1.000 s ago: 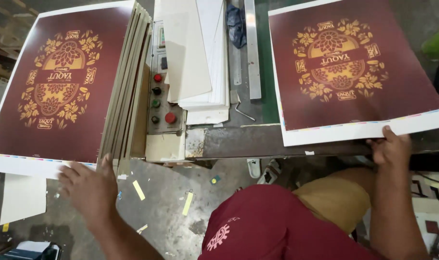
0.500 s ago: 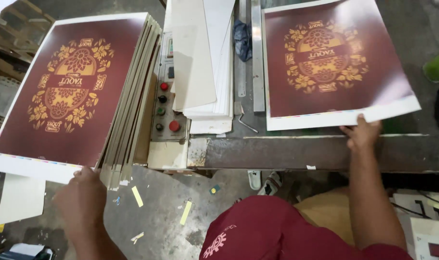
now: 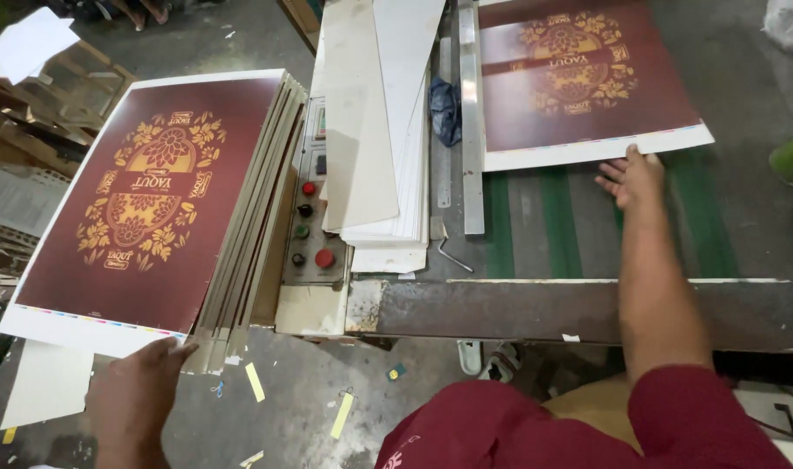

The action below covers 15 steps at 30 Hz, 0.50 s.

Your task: Manually moving and sorting printed paper sheets from one stack to another on a workbench.

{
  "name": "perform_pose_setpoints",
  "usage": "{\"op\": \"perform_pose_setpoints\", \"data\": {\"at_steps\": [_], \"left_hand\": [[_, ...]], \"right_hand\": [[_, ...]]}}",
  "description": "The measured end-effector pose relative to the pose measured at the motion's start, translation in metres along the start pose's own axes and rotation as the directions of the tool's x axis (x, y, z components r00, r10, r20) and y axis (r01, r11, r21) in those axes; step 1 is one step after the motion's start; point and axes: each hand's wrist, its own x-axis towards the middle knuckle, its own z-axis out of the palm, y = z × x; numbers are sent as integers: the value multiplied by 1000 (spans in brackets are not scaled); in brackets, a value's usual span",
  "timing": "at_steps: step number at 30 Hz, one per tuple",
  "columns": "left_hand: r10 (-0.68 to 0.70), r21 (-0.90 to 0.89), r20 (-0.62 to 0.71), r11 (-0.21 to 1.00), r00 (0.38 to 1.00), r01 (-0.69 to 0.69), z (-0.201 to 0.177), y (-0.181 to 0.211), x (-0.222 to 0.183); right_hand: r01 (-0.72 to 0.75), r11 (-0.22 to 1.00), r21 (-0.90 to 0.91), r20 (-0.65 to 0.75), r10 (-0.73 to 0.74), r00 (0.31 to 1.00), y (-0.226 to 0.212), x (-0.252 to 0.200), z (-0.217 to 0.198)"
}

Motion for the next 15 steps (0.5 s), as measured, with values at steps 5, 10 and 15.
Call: {"op": "perform_pose_setpoints", "data": {"at_steps": [5, 10, 15], "left_hand": [[-42, -37, 20, 998, 999, 43, -21, -7, 4], [215, -313, -523, 851, 825, -421, -38, 55, -12], [381, -414, -700, 473, 604, -778, -23, 227, -53]], "right_hand": [[38, 999, 1, 57, -38, 998, 31, -108, 9], [-58, 976, -211, 217, 105, 971, 62, -261, 66], [198, 926, -321, 726, 106, 680, 49, -392, 140]]}}
